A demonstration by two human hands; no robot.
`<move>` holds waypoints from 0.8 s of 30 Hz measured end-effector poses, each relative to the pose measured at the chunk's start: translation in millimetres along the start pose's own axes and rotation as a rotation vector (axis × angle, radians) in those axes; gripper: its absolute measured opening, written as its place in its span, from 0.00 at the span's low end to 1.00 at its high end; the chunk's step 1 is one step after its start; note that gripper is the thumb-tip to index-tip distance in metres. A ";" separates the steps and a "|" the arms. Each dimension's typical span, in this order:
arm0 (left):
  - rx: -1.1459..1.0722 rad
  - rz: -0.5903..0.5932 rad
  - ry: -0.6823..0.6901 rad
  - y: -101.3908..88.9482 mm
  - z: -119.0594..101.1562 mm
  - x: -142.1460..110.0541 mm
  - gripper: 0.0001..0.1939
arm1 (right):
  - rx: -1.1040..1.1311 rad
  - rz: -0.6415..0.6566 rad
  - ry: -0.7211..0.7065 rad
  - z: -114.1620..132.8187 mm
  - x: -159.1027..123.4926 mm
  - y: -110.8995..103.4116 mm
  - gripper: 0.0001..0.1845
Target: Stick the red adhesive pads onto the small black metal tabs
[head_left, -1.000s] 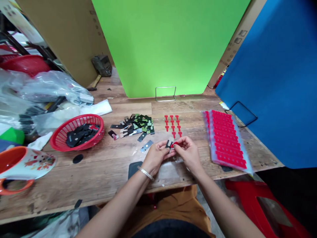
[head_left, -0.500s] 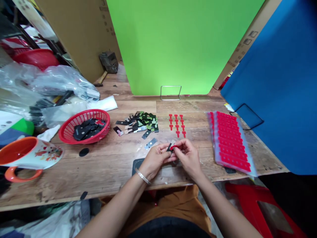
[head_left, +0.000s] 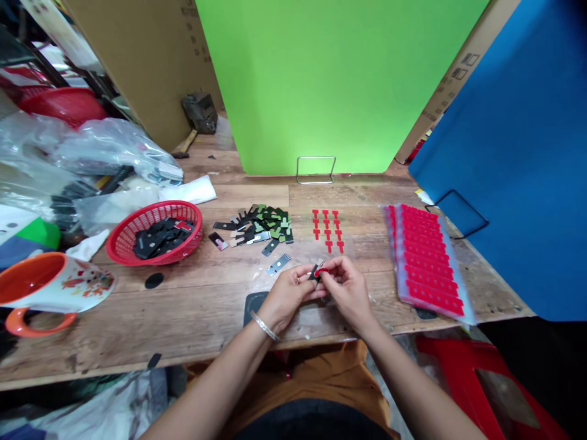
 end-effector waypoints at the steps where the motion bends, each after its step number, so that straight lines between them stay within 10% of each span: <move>1: 0.001 0.002 -0.001 0.1 0.2 0.0 0.13 | -0.002 0.000 0.001 -0.1 -0.1 -0.1 0.04; 24: 0.065 -0.035 0.070 1.6 1.1 0.4 0.14 | -0.116 -0.025 -0.042 3.5 -6.7 -0.4 0.05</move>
Point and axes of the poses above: each hand's wrist, its own x-axis towards the middle knuckle, its own y-axis out of the palm, z = x × y, the point moved 4 cm from there along x, towards the middle knuckle, and after that the axes turned 6 degrees about z, right-handed, at the moved point
